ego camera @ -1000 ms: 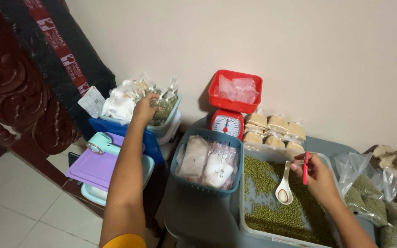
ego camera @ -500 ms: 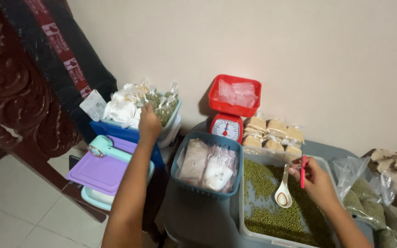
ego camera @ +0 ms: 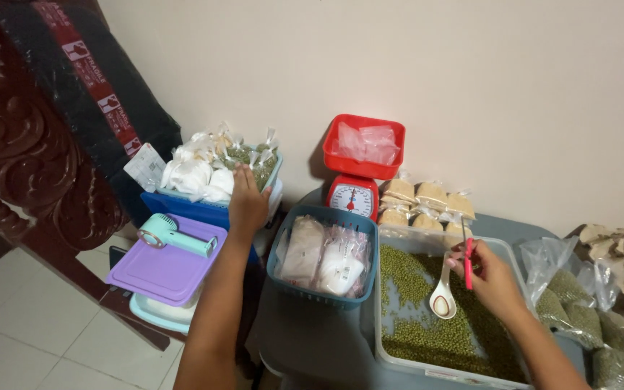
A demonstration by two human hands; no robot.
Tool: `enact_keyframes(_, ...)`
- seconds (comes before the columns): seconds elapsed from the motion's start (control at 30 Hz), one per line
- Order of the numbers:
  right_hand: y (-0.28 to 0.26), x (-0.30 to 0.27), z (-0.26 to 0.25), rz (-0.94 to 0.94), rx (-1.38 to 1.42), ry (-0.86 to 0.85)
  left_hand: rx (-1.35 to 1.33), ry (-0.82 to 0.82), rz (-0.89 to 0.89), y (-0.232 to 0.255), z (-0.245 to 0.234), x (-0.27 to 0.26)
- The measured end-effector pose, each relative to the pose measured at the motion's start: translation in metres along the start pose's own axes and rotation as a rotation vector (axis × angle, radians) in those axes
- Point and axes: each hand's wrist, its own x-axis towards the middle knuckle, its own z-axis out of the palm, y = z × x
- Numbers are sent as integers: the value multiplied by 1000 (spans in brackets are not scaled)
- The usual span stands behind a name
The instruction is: Trimming excess plastic from small bags of mung beans using scissors and arranging them in a container.
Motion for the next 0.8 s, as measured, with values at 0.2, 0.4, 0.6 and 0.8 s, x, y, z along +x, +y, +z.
enact_keyframes(0.2, -3, -1, 2, 1, -16, -12, 25, -135, -55, -14, 18, 4)
enact_keyframes(0.4, -5, 5, 0, 8, 116, -5, -196, -329, -207, -9, 0, 21)
enact_keyframes(0.6, 5, 15, -16, 0, 110, 105, -165, -261, -188, -23, 22, 23)
enact_keyframes(0.8, 13, 7, -70, -6, 127, 174, -247, -42, -136, 40, -51, 40)
